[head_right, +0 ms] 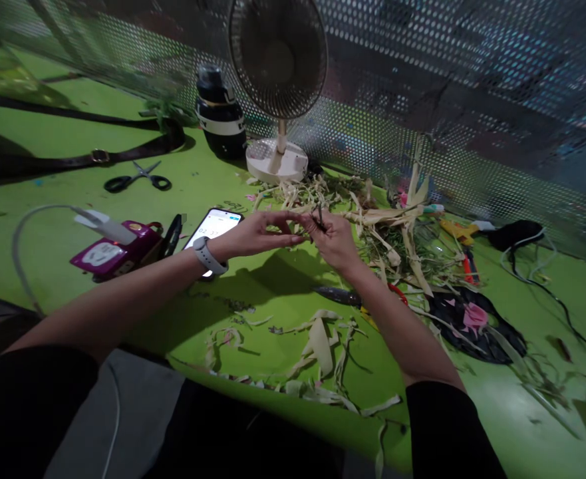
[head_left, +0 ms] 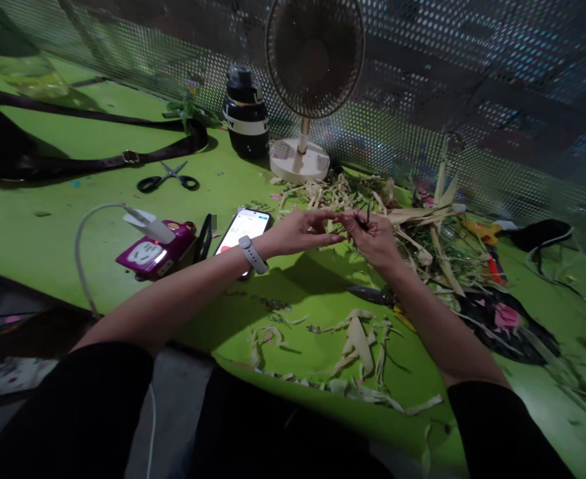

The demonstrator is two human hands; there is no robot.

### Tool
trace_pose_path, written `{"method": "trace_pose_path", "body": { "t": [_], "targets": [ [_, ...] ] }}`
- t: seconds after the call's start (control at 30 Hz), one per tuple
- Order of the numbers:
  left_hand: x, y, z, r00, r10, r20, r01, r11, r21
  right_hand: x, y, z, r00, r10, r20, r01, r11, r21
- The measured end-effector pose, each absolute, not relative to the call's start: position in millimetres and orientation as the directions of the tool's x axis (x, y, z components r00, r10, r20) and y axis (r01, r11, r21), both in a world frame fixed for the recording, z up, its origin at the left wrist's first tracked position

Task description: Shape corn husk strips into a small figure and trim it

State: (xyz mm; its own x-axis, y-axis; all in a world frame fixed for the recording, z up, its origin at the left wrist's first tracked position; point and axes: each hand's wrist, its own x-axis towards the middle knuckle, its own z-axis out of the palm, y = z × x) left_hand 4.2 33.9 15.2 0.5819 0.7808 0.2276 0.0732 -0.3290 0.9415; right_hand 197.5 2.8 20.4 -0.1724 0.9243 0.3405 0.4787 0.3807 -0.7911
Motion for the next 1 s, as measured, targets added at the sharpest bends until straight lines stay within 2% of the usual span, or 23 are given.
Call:
{"method": "trace_pose_path", "body": {
  "t": [0.1, 0.23, 0.33, 0.43, 0.5, 0.6, 0.67, 0.77, 0.87, 1.0],
  "targets": [
    [7, 36, 9, 0.695, 0.687, 0.215, 0.220, -0.487, 0.845, 194, -1, 19, -0.197, 0.908, 0.370, 0.501, 0.418, -0.758],
    [9, 34, 4, 0.737, 0.640, 0.215, 0.287, -0.585, 0.758, 185, -9, 19, -0.197, 0.903, 0.381, 0.510, 0.427, -0.747],
    [9, 29, 7, 0.787, 0.595, 0.161, 0.274, -0.571, 0.774, 176, -17, 21, -0.223, 0.916, 0.334, 0.485, 0.401, -0.777],
    [8, 24, 13, 0.835, 0.533, 0.138, 0.200, -0.527, 0.826, 175, -18, 26, -0.173, 0.947, 0.271, 0.430, 0.320, -0.844],
    [7, 24, 17, 0.859, 0.497, 0.124, 0.120, -0.430, 0.895, 181, -12, 30, -0.108, 0.958, 0.265, 0.361, 0.286, -0.887],
    [7, 26, 19, 0.849, 0.512, 0.130, -0.070, -0.134, 0.988, 196, 0, 34, -0.051, 0.951, 0.303, 0.270, 0.306, -0.913],
    [8, 29, 18, 0.796, 0.592, 0.126, -0.214, 0.080, 0.974, 203, 6, 35, -0.087, 0.962, 0.258, 0.255, 0.272, -0.928],
    [10, 35, 16, 0.702, 0.712, 0.026, -0.331, 0.294, 0.897, 203, 5, 34, -0.187, 0.973, 0.139, 0.274, 0.187, -0.943],
    [12, 39, 12, 0.675, 0.735, -0.064, -0.357, 0.401, 0.844, 196, 0, 31, -0.224, 0.960, 0.171, 0.325, 0.239, -0.915],
    [15, 41, 7, 0.596, 0.797, -0.098, -0.405, 0.404, 0.820, 190, 0, 25, -0.169, 0.962, 0.215, 0.369, 0.264, -0.891]
  ]
}}
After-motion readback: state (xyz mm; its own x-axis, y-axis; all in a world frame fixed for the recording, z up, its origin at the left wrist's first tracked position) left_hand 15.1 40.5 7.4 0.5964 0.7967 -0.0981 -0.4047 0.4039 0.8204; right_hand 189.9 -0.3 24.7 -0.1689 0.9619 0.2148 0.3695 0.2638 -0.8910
